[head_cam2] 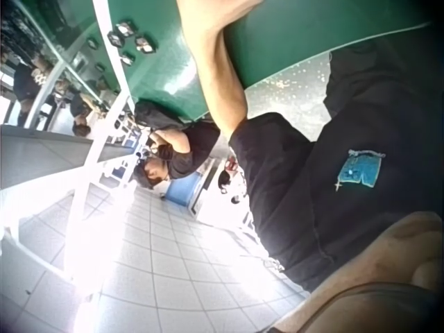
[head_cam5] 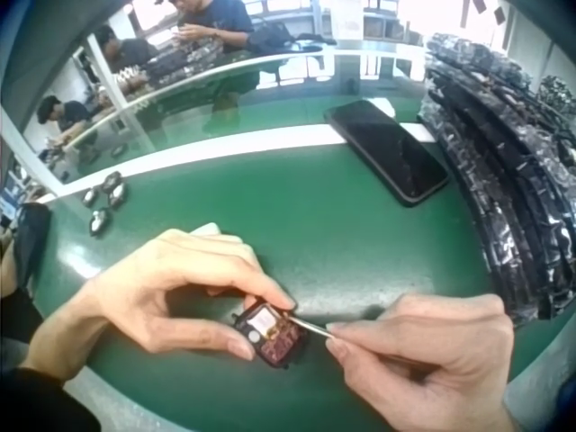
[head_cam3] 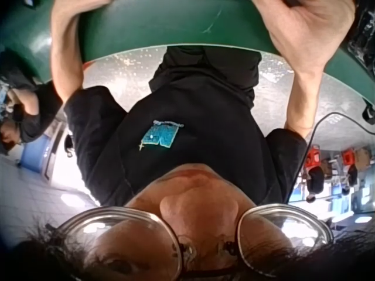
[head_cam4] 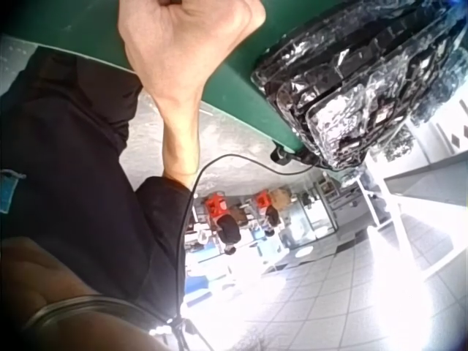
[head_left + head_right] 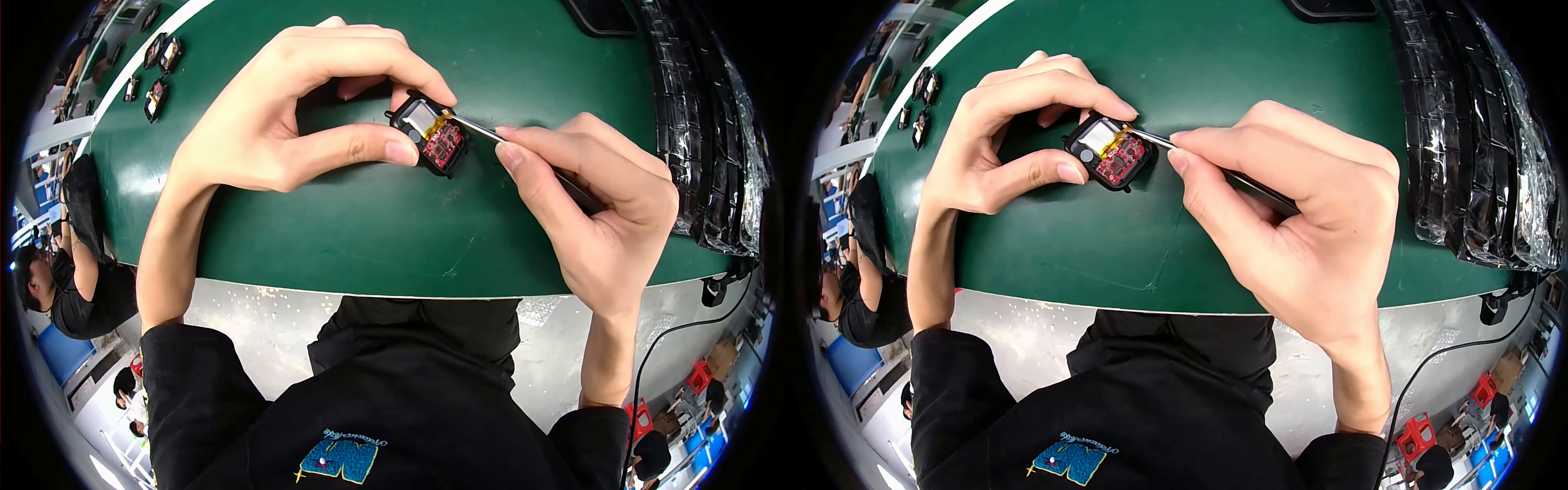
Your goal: The person is assembling electronic components, specifically using tweezers to manipulate small parts inside what appears to be a digital watch or similar device.
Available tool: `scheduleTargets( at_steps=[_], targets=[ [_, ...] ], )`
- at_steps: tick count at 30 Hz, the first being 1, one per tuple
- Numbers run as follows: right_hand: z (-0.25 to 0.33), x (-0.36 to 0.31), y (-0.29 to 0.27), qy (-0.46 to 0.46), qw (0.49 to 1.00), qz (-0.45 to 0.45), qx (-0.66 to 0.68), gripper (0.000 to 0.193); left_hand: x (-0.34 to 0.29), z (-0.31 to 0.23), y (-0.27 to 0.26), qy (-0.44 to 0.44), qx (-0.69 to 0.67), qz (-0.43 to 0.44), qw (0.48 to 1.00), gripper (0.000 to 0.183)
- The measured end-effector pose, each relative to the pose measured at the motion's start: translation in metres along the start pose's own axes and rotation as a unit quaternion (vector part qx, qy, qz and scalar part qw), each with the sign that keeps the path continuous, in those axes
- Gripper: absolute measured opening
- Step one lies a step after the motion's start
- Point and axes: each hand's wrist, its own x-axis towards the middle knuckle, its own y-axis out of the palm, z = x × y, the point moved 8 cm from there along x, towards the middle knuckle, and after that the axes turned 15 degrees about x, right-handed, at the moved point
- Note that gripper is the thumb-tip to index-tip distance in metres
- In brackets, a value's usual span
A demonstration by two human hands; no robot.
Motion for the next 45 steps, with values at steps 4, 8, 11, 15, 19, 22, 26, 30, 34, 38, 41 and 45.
scheduleTargets(
  at_steps=[4,8,11,15,19,22,26,30,34,38,41,45],
  targets=[
    [0.000,0.000,0.001,0.005,1.000,-0.002,0.004,0.014,0.000,-0.001,0.000,0.000,0.000,0.004,1.000,0.053],
    [-0.001,0.000,0.001,0.008,1.000,0.000,0.005,0.014,0.000,-0.003,-0.001,0.016,-0.001,-0.004,1.000,0.052],
    [0.000,0.001,0.001,0.005,1.000,0.003,0.001,0.014,0.001,-0.003,0.000,0.013,-0.001,0.009,1.000,0.052],
    [0.001,0.001,0.002,0.001,1.000,0.000,-0.004,0.014,0.003,-0.004,-0.001,-0.009,-0.009,0.014,1.000,0.051],
    [0.001,0.000,0.003,0.002,1.000,-0.002,-0.005,0.014,0.003,-0.008,-0.002,-0.009,0.008,0.023,1.000,0.048],
    [0.001,0.000,0.003,0.010,1.000,-0.010,-0.005,0.014,0.003,-0.009,0.000,0.032,-0.011,-0.024,0.999,0.048],
    [0.000,0.000,0.002,0.016,1.000,-0.005,0.000,0.014,0.003,-0.009,-0.002,0.025,-0.015,-0.025,0.999,0.048],
    [-0.001,0.000,0.002,0.010,1.000,0.010,-0.002,0.014,0.006,-0.010,-0.002,0.015,-0.002,0.010,1.000,0.047],
    [0.000,0.000,0.002,0.009,1.000,0.009,-0.001,0.014,0.006,-0.010,-0.001,0.018,0.005,0.007,1.000,0.046],
    [-0.002,0.000,0.003,0.018,1.000,0.002,-0.001,0.013,0.005,-0.012,-0.002,0.025,0.014,0.012,1.000,0.046],
    [-0.004,-0.001,0.001,0.014,1.000,-0.006,0.008,0.013,0.005,-0.012,-0.002,0.021,0.018,0.011,1.000,0.046],
    [-0.001,0.000,0.002,0.002,1.000,0.006,-0.002,0.013,0.006,-0.012,-0.003,0.017,0.021,0.015,1.000,0.047]
  ],
)
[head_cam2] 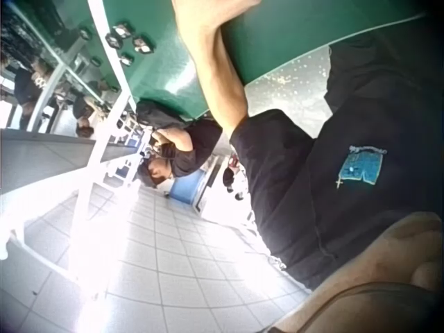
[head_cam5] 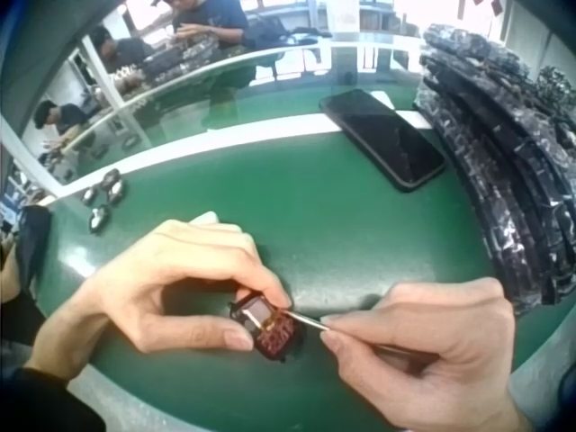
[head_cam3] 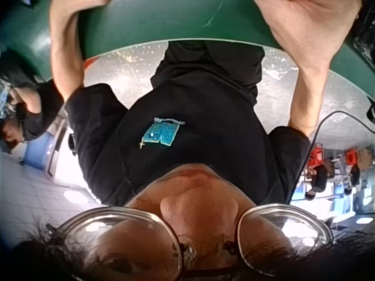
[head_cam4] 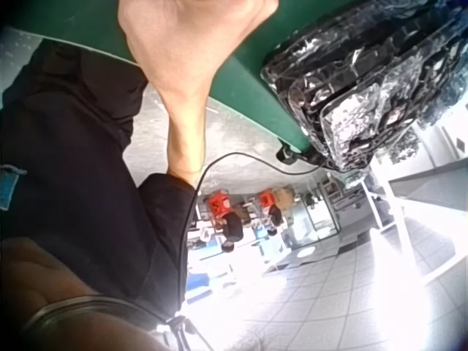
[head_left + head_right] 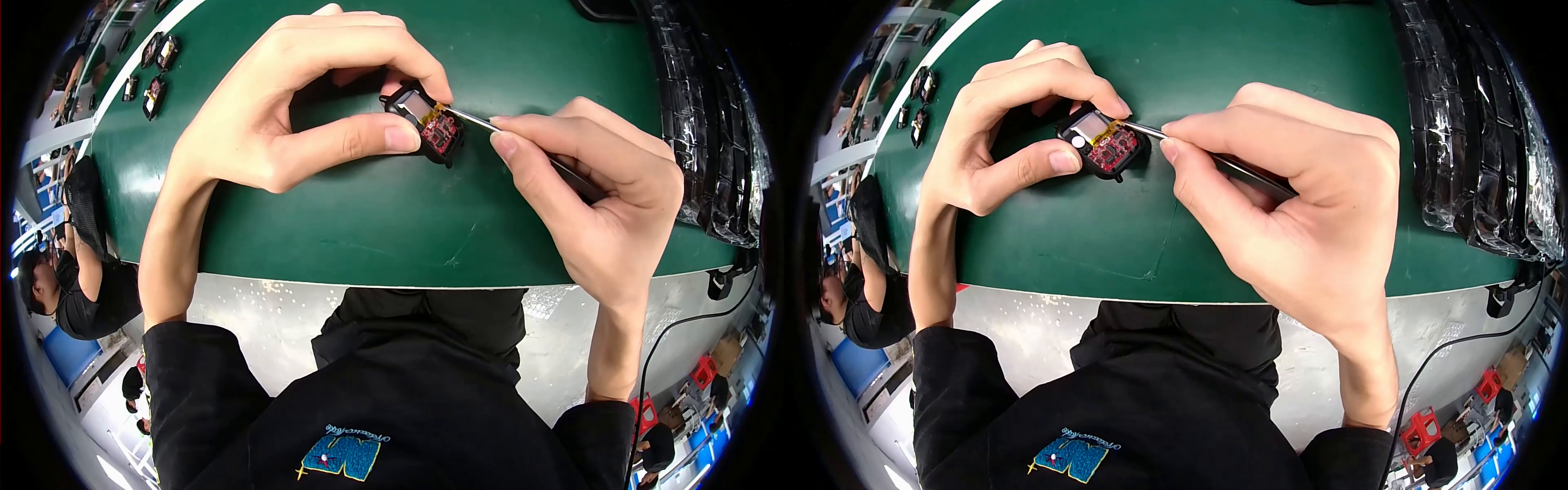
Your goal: The person is assembling electronic components, specifically using tweezers to manipulate small parts inside what appears to be a digital watch or similar device.
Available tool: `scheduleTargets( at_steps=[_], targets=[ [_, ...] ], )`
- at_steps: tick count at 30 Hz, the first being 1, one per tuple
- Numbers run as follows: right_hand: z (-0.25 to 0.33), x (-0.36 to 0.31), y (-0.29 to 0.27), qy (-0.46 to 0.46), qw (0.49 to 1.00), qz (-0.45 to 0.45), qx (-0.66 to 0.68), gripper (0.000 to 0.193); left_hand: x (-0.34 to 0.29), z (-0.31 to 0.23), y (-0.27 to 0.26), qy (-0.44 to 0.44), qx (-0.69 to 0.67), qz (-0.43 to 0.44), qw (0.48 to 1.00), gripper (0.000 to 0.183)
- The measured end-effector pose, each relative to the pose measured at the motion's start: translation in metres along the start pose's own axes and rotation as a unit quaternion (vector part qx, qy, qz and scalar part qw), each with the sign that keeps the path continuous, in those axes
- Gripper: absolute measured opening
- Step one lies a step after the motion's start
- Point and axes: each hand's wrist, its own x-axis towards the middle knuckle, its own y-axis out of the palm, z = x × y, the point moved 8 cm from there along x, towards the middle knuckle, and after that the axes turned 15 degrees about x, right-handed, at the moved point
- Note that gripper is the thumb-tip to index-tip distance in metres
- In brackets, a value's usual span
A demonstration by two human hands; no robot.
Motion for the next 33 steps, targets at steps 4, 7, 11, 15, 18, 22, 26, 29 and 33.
scheduleTargets(
  at_steps=[4,7,11,15,18,22,26,29,33],
  targets=[
    [0.002,0.001,0.001,-0.004,1.000,0.001,0.005,0.014,0.000,0.000,0.000,-0.009,-0.006,0.001,1.000,0.047],
    [0.003,0.001,0.002,-0.008,1.000,-0.004,-0.008,0.015,0.000,0.000,0.001,0.010,0.006,-0.002,1.000,0.047],
    [0.004,-0.001,0.000,-0.016,1.000,-0.015,0.005,0.015,-0.001,0.000,0.002,0.012,-0.009,-0.015,1.000,0.047],
    [0.007,-0.002,0.002,-0.041,0.999,-0.005,-0.002,0.014,-0.003,-0.001,0.002,0.022,-0.005,-0.023,0.999,0.047],
    [0.008,-0.001,0.003,-0.053,0.999,-0.004,0.002,0.015,-0.005,0.001,0.000,-0.002,-0.005,-0.011,1.000,0.048],
    [0.008,-0.005,-0.005,-0.027,0.999,-0.035,0.006,0.014,-0.005,0.001,-0.001,-0.027,-0.013,-0.029,0.999,0.052],
    [0.004,-0.008,-0.018,-0.020,0.995,-0.097,0.025,0.013,-0.005,-0.004,-0.005,-0.025,0.022,-0.047,0.998,0.059],
    [0.005,-0.009,-0.023,-0.041,0.991,-0.125,0.034,0.012,0.003,-0.015,-0.003,0.010,0.090,-0.049,0.995,0.058],
    [0.008,-0.012,-0.027,-0.060,0.986,-0.144,0.057,0.011,0.005,-0.021,-0.003,0.026,0.138,-0.054,0.989,0.055]
  ],
)
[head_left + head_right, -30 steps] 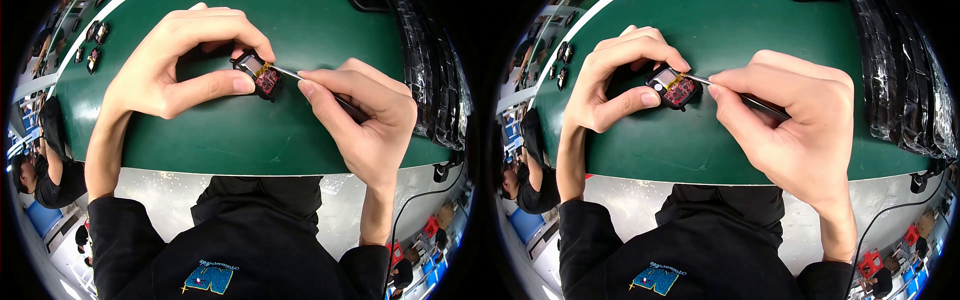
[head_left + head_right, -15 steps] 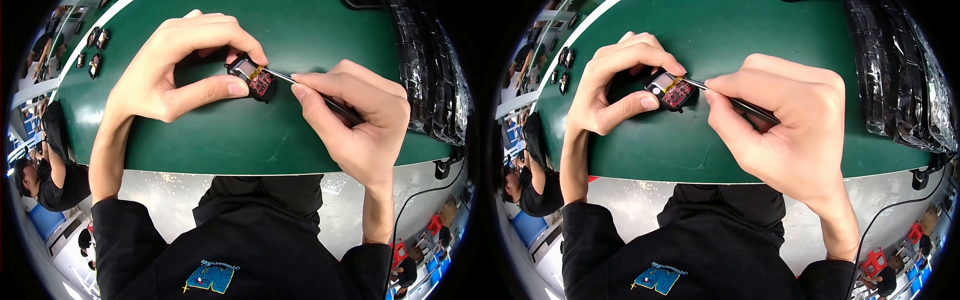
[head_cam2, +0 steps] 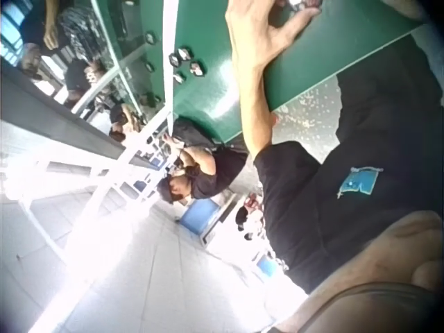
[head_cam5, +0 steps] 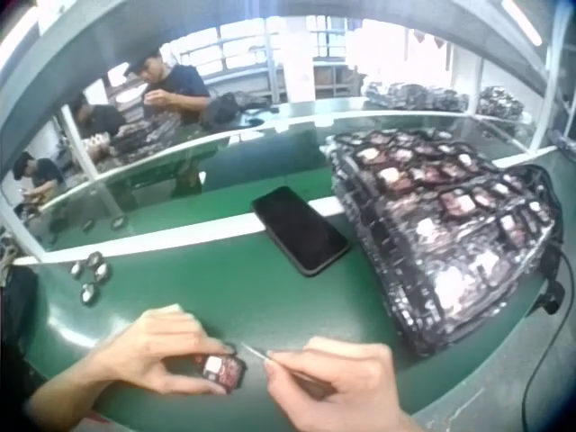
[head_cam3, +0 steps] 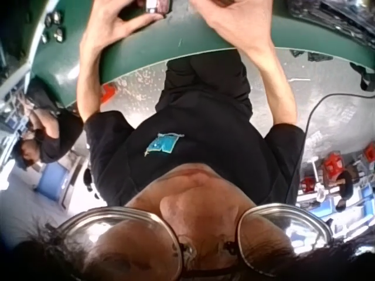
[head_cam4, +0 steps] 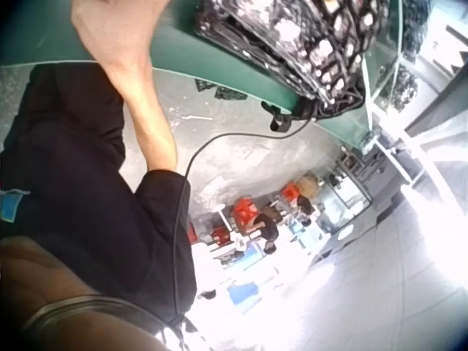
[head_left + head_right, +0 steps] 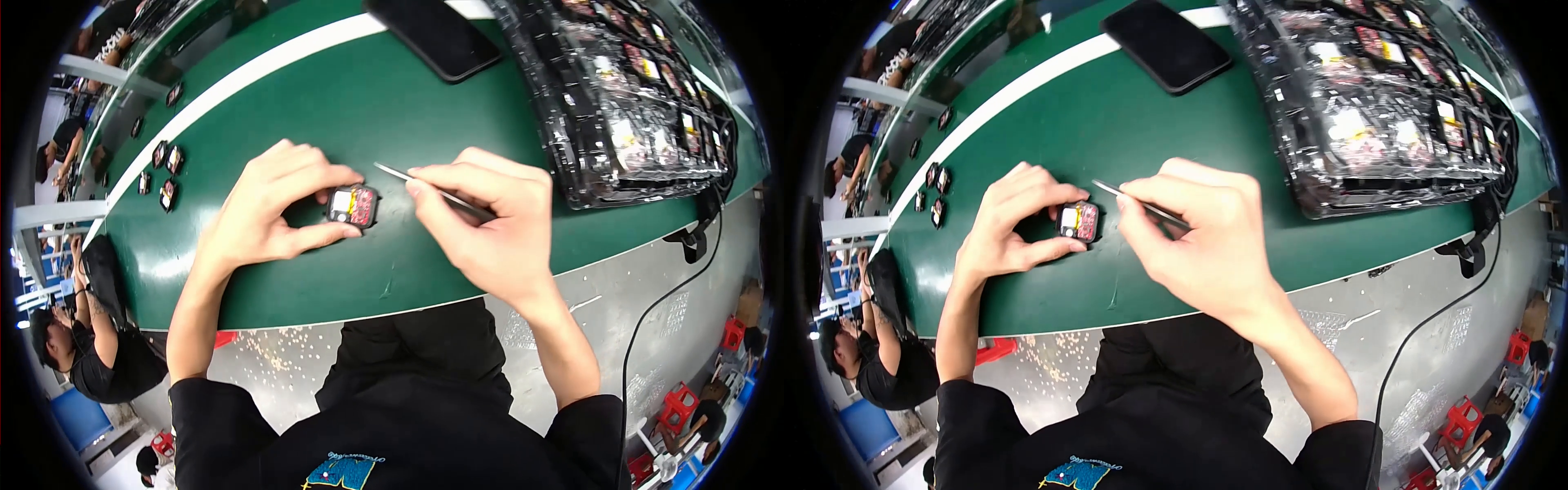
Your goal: The person is assembling electronic components, specifically using tweezers to manipulate small parts inside what appears to be a digital watch or similar device.
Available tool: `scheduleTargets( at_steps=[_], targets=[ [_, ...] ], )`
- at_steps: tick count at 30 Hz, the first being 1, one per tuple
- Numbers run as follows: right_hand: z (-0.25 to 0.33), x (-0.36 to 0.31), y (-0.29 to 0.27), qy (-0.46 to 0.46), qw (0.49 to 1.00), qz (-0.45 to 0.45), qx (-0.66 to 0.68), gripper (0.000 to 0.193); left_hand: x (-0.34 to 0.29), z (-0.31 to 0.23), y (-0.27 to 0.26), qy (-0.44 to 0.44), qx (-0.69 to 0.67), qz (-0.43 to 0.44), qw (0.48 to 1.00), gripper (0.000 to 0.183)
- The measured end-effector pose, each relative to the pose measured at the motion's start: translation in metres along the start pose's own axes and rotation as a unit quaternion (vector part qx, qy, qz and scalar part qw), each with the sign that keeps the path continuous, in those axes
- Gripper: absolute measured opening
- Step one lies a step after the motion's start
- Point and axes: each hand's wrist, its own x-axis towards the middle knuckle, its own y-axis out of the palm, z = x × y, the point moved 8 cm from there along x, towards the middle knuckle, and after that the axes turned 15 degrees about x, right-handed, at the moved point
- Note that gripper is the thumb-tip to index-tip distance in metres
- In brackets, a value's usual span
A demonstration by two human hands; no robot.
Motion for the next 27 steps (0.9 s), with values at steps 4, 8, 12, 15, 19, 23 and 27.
scheduleTargets(
  at_steps=[4,8,12,15,19,23,27],
  targets=[
    [-0.005,-0.002,0.003,0.016,0.998,-0.011,0.058,0.010,-0.005,0.015,-0.007,-0.093,-0.099,-0.040,0.990,0.047],
    [0.004,-0.003,-0.001,-0.010,0.998,-0.019,0.059,0.009,0.024,0.024,-0.045,-0.113,-0.199,-0.119,0.966,0.050],
    [-0.005,-0.002,-0.003,-0.002,0.998,-0.016,0.057,0.008,0.108,-0.002,-0.069,-0.051,-0.291,-0.165,0.941,0.052],
    [-0.005,0.000,-0.004,0.012,0.996,-0.022,0.080,0.009,0.167,-0.028,-0.067,-0.020,-0.271,-0.101,0.957,0.052],
    [-0.004,0.000,-0.002,0.001,0.997,-0.015,0.078,0.007,0.219,-0.082,-0.060,0.140,-0.193,-0.092,0.967,0.051],
    [-0.005,-0.002,-0.001,-0.001,0.996,-0.016,0.088,0.007,0.252,-0.108,-0.038,0.271,-0.155,-0.083,0.946,0.047],
    [-0.005,-0.003,-0.004,0.001,0.997,-0.018,0.080,0.007,0.269,-0.109,-0.024,0.229,-0.113,0.017,0.967,0.045]
  ],
)
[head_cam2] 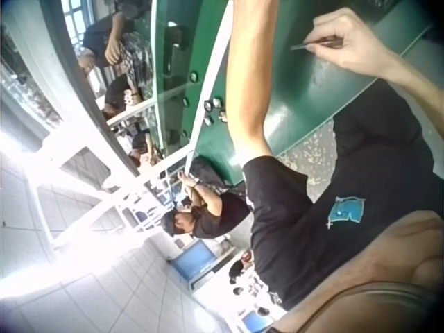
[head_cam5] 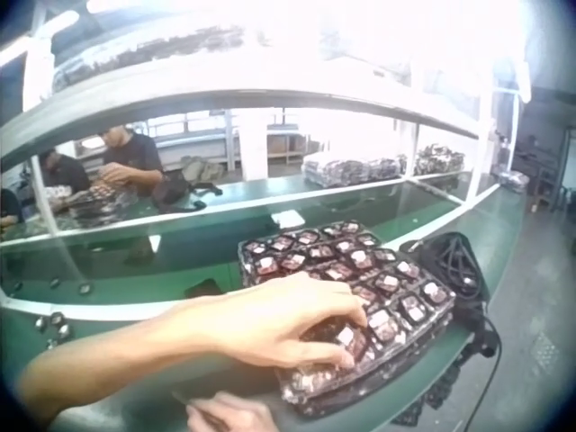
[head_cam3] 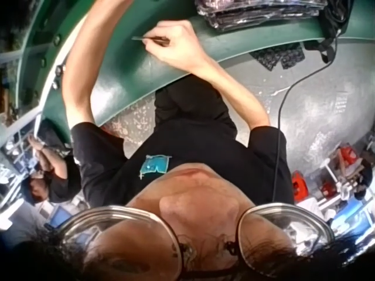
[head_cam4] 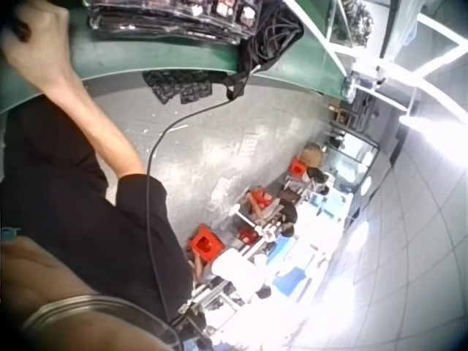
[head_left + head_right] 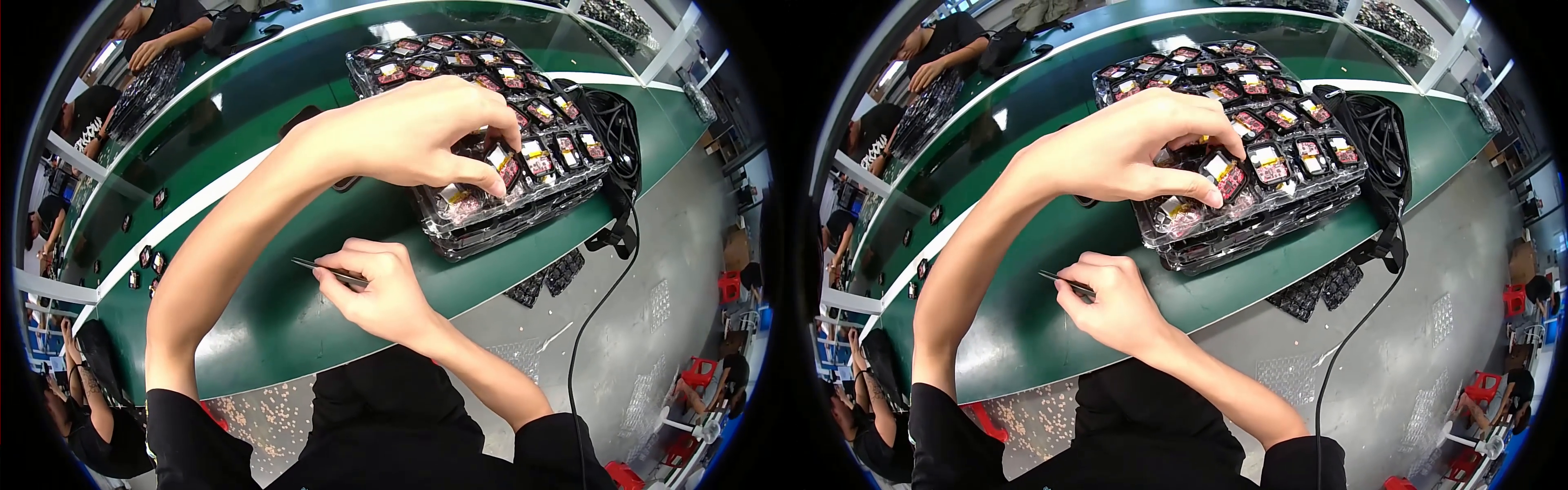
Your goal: The person is assembling electronic components, specifically using tweezers to manipulate small parts inside what appears to be a digital watch or similar device.
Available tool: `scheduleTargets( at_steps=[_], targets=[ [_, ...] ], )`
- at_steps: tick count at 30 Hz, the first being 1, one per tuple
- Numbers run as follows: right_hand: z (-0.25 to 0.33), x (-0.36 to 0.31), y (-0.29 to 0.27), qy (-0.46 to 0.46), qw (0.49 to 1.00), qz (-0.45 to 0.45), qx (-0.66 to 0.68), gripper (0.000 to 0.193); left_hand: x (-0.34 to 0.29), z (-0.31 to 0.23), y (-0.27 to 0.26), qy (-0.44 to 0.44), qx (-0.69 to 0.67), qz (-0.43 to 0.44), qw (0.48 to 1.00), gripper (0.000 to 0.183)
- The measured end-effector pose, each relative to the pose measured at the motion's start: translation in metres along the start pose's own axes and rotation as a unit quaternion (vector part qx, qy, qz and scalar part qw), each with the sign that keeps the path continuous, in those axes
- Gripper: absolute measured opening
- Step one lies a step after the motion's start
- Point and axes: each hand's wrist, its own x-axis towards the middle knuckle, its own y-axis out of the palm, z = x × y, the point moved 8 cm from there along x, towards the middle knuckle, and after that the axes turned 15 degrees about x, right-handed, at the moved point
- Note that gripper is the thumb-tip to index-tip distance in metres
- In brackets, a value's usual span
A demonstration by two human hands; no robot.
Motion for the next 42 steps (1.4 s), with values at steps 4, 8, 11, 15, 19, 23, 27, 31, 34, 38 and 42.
scheduleTargets(
  at_steps=[4,8,11,15,19,23,27,31,34,38,42],
  targets=[
    [0.000,0.001,0.003,-0.005,1.000,0.003,-0.007,0.008,-0.004,-0.007,-0.004,0.086,0.059,-0.055,0.993,0.044],
    [-0.001,0.003,0.009,-0.003,1.000,0.008,-0.001,0.009,-0.018,-0.007,-0.012,0.069,0.060,-0.059,0.994,0.047],
    [0.006,0.004,0.010,0.002,1.000,0.005,-0.005,0.011,-0.052,0.001,-0.043,0.005,0.029,-0.133,0.991,0.045],
    [0.005,0.001,0.003,0.029,0.999,0.002,-0.041,0.011,-0.154,0.059,-0.060,-0.222,0.099,-0.144,0.959,0.033],
    [0.007,0.000,0.006,0.028,0.999,0.010,-0.045,0.011,-0.335,0.127,-0.073,-0.452,0.375,-0.031,0.809,0.052],
    [0.005,0.002,0.012,0.041,0.998,0.016,-0.049,0.011,-0.485,0.150,-0.094,-0.601,0.385,-0.049,0.699,0.052],
    [0.009,0.004,0.016,0.040,0.996,0.038,-0.072,0.011,-0.505,0.164,-0.094,-0.564,0.281,-0.104,0.769,0.041],
    [0.005,0.003,0.014,0.057,0.995,0.026,-0.073,0.012,-0.474,0.155,-0.096,-0.529,0.270,-0.103,0.798,0.037],
    [0.001,0.003,0.013,0.065,0.995,0.019,-0.079,0.012,-0.437,0.119,-0.085,-0.475,0.286,-0.102,0.826,0.039],
    [-0.002,0.002,0.009,0.068,0.994,-0.003,-0.087,0.012,-0.345,0.034,-0.034,-0.347,0.252,-0.048,0.902,0.044],
    [-0.002,0.005,0.011,0.065,0.994,-0.002,-0.094,0.011,-0.310,-0.010,0.003,-0.307,0.205,-0.030,0.929,0.065]
  ],
)
